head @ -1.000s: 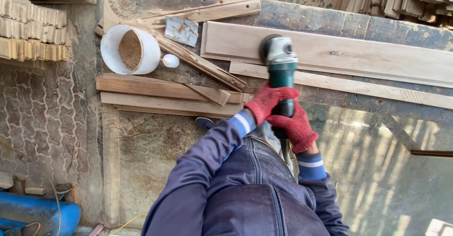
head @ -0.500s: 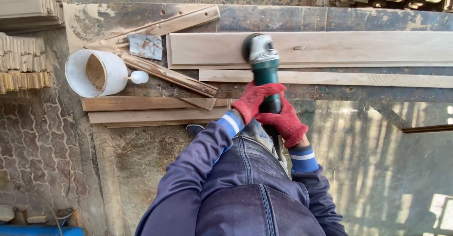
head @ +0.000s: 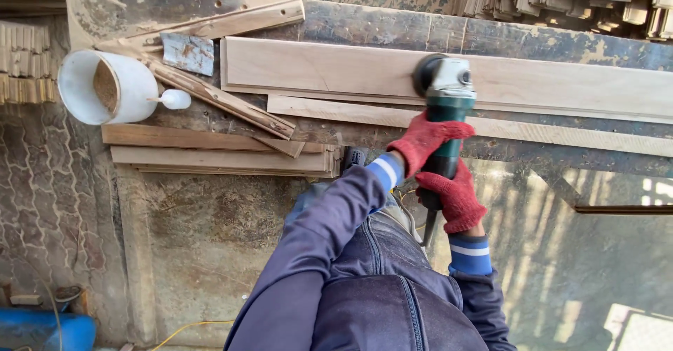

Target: Sanding wooden planks on a workbench using a power angle grinder with a sanding disc.

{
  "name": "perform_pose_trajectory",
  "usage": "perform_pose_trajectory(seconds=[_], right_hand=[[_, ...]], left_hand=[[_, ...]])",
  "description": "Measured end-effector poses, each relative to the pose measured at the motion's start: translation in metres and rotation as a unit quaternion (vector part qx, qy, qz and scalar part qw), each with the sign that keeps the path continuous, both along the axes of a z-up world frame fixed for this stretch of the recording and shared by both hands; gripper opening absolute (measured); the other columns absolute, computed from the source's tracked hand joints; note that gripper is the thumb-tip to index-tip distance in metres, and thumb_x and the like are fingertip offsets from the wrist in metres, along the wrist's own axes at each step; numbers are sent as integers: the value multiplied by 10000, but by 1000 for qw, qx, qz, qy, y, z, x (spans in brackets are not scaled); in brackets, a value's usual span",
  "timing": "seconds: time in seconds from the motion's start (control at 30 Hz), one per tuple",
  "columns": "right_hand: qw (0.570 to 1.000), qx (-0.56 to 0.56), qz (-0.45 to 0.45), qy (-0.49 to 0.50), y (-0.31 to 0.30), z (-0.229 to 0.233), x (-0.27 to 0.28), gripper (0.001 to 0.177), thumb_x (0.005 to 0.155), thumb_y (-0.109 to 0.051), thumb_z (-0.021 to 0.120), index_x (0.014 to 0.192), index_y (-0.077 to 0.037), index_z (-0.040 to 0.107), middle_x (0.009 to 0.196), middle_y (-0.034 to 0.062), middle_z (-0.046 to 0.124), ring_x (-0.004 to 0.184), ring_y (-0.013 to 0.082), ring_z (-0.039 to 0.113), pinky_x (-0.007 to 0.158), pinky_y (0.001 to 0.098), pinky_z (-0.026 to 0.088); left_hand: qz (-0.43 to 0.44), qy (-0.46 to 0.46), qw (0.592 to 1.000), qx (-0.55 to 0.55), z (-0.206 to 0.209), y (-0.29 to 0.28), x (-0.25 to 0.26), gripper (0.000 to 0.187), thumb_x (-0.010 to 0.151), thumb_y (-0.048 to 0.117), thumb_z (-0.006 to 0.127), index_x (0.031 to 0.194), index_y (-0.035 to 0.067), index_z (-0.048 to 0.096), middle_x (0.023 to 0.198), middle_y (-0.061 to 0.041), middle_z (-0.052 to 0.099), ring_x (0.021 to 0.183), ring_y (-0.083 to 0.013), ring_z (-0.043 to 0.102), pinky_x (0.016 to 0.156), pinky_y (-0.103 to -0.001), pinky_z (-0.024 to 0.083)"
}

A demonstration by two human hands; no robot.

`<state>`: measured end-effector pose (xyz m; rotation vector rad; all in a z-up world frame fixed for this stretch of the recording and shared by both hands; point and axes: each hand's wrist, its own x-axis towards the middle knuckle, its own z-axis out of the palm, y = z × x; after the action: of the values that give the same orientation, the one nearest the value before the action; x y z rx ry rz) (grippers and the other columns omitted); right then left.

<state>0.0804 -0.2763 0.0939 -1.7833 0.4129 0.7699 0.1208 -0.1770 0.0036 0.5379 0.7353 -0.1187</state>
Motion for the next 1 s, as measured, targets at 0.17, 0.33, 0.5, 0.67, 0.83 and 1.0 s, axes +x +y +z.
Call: perform_pose_trajectory(seconds=[0.17,0.33,0.5,0.67,0.83,1.0], right_hand=[[1000,17,-15,-4,-5,-3,-3,461,580,-32,927,912,0,610,669,194,602,529,332,673,437,492,584],[997,46,65,-1,22,-7,-7,481,550,-25,925,918,0,615,650,193,607,520,336,677,420,486,576],[989,24,145,-10,28,-23,-6,527,505,-75,964,925,-38,648,687,168,627,575,299,690,482,451,605],[989,6,149,10,-3,7,10,569,491,-96,968,948,-29,636,704,183,634,582,314,688,495,471,606],[984,-9,180,12,-65,11,51,485,573,-9,901,949,16,595,702,239,614,563,371,680,453,473,582],[969,0,246,17,-67,-11,73,516,543,-17,932,945,8,609,689,233,620,565,360,686,473,478,590]], left_hand=[[-20,-4,999,39,17,5,-3,503,545,76,944,965,18,675,657,-200,681,600,-355,731,567,-496,643],[59,21,998,25,18,38,-30,462,574,73,942,955,-7,694,660,-212,672,598,-362,729,528,-509,639],[112,51,992,26,19,58,-49,491,572,42,946,979,-31,680,654,-239,666,602,-392,733,551,-523,643],[118,32,992,12,15,9,-23,467,600,69,937,989,-7,691,688,-228,680,627,-376,737,552,-519,652],[116,41,992,-4,38,-46,-1,545,580,104,946,1046,21,674,747,-190,687,695,-346,741,654,-481,642],[182,55,981,-22,24,-39,-4,540,590,56,966,1041,-10,677,755,-218,698,673,-368,743,613,-507,658]])
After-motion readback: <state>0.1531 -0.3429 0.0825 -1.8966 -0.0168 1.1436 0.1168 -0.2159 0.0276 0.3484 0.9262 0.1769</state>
